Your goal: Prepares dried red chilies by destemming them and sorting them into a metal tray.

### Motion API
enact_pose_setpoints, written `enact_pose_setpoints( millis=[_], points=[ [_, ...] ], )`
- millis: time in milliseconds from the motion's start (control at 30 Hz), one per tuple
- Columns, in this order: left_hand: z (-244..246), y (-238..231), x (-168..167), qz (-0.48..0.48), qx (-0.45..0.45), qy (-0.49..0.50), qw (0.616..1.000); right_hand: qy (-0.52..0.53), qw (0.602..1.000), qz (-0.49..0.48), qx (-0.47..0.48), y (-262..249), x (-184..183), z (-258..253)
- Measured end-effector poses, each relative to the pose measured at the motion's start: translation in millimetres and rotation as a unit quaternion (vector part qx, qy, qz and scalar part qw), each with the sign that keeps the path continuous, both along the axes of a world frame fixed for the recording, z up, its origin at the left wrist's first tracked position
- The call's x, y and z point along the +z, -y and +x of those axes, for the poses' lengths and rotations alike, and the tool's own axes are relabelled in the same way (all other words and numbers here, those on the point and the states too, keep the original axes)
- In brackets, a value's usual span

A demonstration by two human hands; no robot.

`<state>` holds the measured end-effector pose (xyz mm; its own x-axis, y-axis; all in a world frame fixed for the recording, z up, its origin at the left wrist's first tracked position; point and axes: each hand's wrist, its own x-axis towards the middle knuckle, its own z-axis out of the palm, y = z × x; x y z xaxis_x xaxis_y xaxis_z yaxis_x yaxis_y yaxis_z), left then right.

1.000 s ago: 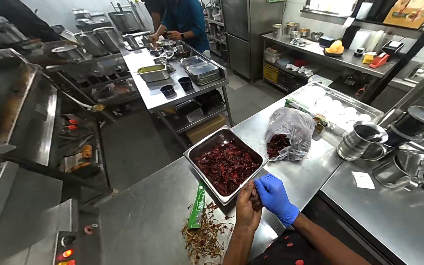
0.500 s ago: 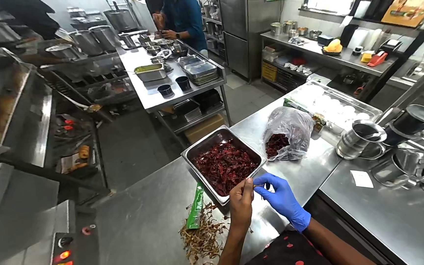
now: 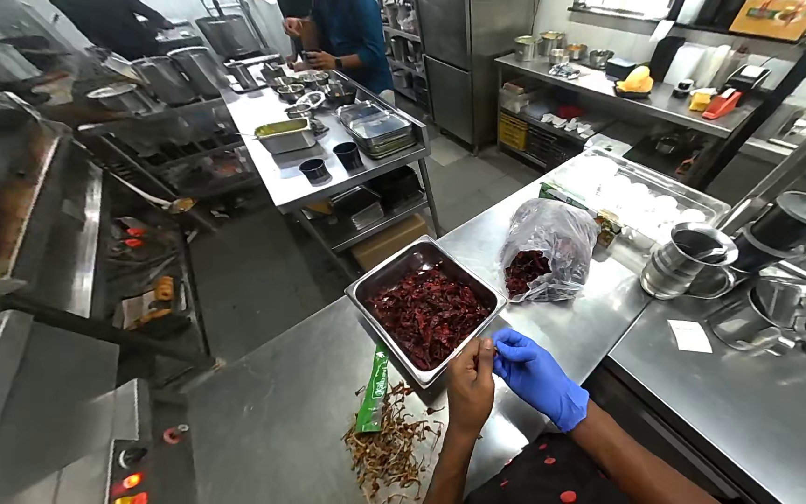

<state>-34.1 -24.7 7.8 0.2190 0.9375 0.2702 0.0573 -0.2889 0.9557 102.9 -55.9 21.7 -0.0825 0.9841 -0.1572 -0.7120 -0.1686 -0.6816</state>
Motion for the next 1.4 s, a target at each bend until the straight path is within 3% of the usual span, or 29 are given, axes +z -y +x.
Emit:
enact_pose_setpoints(
  millis=[167,233,333,400,467,533,633,700,833,933,1033,1133,1200,1267,1333,1400],
  points=[
    [-5.3,-5.0,-7.5,-0.139,-0.071,0.208,0.965,-0.087,0.99,0.029,0.104,2.9,4.9,5.6],
    [-8.0,-12.3,-10.9,-0.162,-0.038,0.201,0.965,-0.045,0.993,0.013,0.104,4.2,3.9,-0.6],
    [-19.4,-30.0,-6.3,-0.166,0.003,0.077,0.983,0.141,0.989,-0.032,0.033,2.3,-20.3,-3.8],
    [-32.6,-42.9,3.0,-0.152,0.019,-0.069,0.986,0.323,0.945,-0.047,0.029,1.8,-49.7,0.6],
    [-44.3,-51.6,11.9,-0.131,0.046,-0.214,0.967,0.467,0.879,-0.05,0.085,5.9,-81.2,1.2],
    [-53.0,-56.9,14.2,-0.086,0.078,-0.306,0.945,0.517,0.84,-0.029,0.162,11.4,-94.2,-5.7],
    [-62.5,-60.2,10.0,-0.021,0.124,-0.364,0.923,0.485,0.846,-0.006,0.22,16.4,-82.9,-18.4],
    [-65.6,-62.5,9.0,0.009,0.145,-0.372,0.917,0.53,0.83,-0.001,0.173,14.1,-75.7,-13.9],
    [-71.9,-48.6,2.0,0.149,0.188,-0.299,0.924,0.673,0.74,0.011,0.015,0.8,-98.8,26.8],
    [-62.2,-27.6,-12.0,0.187,0.165,-0.249,0.936,0.779,0.623,0.074,0.009,-4.4,-125.7,54.3],
    [-44.1,-10.1,-48.6,0.178,0.131,-0.211,0.952,0.811,0.564,0.152,0.022,-4.2,-143.4,59.3],
    [-27.9,2.0,-67.5,0.093,0.027,-0.188,0.977,0.802,0.571,0.175,-0.002,-4.3,-151.9,57.3],
    [-20.1,2.8,-72.8,0.053,-0.061,-0.243,0.967,0.763,0.624,0.172,-0.003,-3.8,-147.3,55.2],
    [-14.0,1.6,-81.9,0.076,-0.095,-0.28,0.952,0.697,0.698,0.163,0.007,-2.1,-132.9,51.1],
    [-9.9,1.9,-85.9,0.1,-0.083,-0.258,0.957,0.635,0.758,0.148,0.024,1.2,-109.2,47.2],
    [-7.2,0.5,-80.9,0.083,-0.064,-0.185,0.977,0.594,0.793,0.131,0.033,3.5,-90.0,47.4]
  ],
)
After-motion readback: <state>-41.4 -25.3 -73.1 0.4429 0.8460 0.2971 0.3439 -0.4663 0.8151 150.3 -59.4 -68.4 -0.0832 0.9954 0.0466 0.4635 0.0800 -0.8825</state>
